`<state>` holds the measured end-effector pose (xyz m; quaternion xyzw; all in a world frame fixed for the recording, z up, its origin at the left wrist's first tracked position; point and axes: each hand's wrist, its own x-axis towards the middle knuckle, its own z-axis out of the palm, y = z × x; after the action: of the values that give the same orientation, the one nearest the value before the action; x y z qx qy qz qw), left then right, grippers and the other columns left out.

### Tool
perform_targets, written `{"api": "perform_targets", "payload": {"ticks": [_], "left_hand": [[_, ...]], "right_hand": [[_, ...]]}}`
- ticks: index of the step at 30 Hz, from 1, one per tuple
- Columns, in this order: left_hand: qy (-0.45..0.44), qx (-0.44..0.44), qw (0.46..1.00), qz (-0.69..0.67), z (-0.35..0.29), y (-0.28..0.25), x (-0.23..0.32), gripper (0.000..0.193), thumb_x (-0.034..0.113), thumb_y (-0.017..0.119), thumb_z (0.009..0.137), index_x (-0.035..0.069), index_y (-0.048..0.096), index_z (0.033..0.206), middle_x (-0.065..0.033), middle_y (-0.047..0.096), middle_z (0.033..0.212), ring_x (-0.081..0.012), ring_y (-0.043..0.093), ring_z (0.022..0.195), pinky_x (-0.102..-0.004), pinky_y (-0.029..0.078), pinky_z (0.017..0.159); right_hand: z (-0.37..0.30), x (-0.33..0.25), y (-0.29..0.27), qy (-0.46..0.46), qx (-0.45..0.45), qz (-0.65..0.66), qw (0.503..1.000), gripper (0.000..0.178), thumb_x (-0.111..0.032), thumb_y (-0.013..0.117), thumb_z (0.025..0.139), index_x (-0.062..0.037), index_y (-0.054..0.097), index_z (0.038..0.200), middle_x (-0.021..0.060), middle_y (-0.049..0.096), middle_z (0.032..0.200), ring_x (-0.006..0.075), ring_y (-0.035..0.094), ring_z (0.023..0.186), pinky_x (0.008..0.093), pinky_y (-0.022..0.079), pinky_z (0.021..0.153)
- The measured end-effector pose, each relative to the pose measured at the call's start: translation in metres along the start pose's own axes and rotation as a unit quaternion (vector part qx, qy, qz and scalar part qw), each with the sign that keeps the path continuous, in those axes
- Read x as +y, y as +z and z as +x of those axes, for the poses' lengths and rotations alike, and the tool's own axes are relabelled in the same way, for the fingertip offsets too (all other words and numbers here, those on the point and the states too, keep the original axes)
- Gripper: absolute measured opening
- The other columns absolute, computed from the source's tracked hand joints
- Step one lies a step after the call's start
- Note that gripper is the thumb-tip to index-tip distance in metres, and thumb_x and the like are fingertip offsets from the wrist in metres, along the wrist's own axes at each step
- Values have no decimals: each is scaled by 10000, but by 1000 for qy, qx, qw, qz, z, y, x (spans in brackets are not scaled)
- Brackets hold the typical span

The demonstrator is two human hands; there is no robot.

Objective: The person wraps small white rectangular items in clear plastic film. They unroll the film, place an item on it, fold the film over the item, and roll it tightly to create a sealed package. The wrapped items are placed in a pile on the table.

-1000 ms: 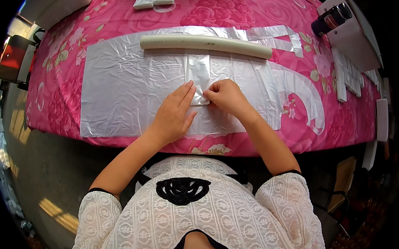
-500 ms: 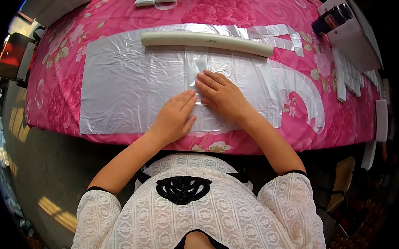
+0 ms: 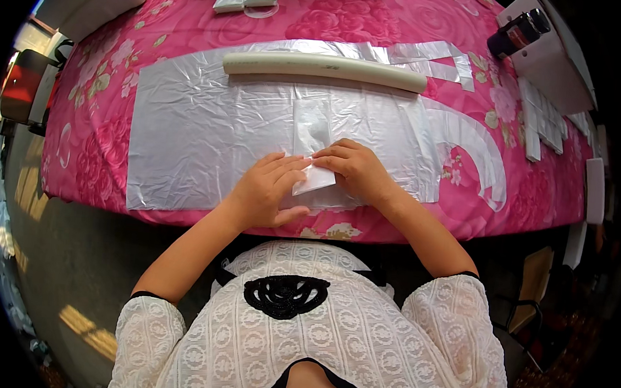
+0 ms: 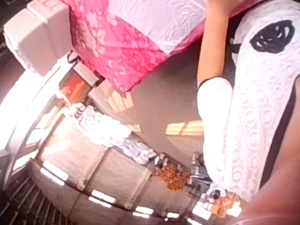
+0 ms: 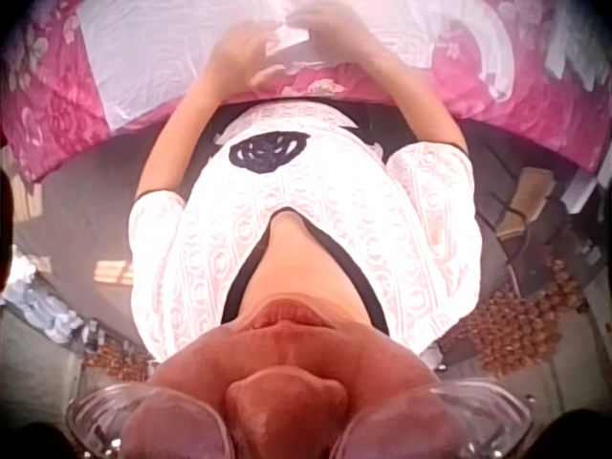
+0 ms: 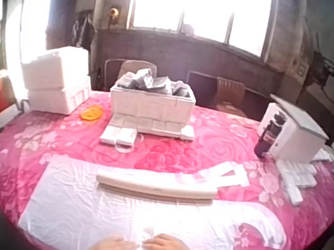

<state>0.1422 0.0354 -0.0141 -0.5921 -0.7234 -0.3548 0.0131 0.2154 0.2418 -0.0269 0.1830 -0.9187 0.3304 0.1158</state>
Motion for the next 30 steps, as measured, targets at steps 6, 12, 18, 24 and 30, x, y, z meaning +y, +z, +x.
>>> {"api": "perform_targets", "payload": {"ticks": [6,12,18,24,30], "left_hand": [[-125,-7,992,-34,-1,6,-6,375,90,637,739,25,533,1093,-123,625,997,-242,587,917,-340,452,766],[-370,57,917,-137,24,20,-20,442,115,619,762,-49,488,1151,-98,627,689,-266,602,621,-331,467,623],[-406,46,908,-95,43,7,-30,532,158,620,772,-55,432,1223,-122,623,880,-245,614,717,-321,474,668],[-117,13,986,115,41,29,-30,690,274,643,748,-67,359,1276,-206,421,1275,-305,419,1167,-375,353,954],[-160,-82,967,178,50,50,-28,935,527,581,714,-83,237,1333,-238,232,1400,-318,183,1333,-436,118,1087]], "right_hand": [[-1,0,-2,75,46,50,995,184,-5,601,713,-81,646,874,39,641,852,220,569,780,317,466,701],[32,-2,-15,382,-6,159,910,211,-195,577,818,-4,662,785,96,616,623,179,579,556,300,456,574],[49,19,-17,454,-50,173,873,300,-248,578,788,26,653,688,102,601,550,170,588,498,296,461,540],[50,25,-13,464,-58,184,864,291,-229,563,770,16,642,636,100,602,535,173,593,495,301,465,536],[52,19,-14,471,-50,154,867,276,-229,572,739,-2,626,591,106,588,508,186,575,469,304,468,535]]}}
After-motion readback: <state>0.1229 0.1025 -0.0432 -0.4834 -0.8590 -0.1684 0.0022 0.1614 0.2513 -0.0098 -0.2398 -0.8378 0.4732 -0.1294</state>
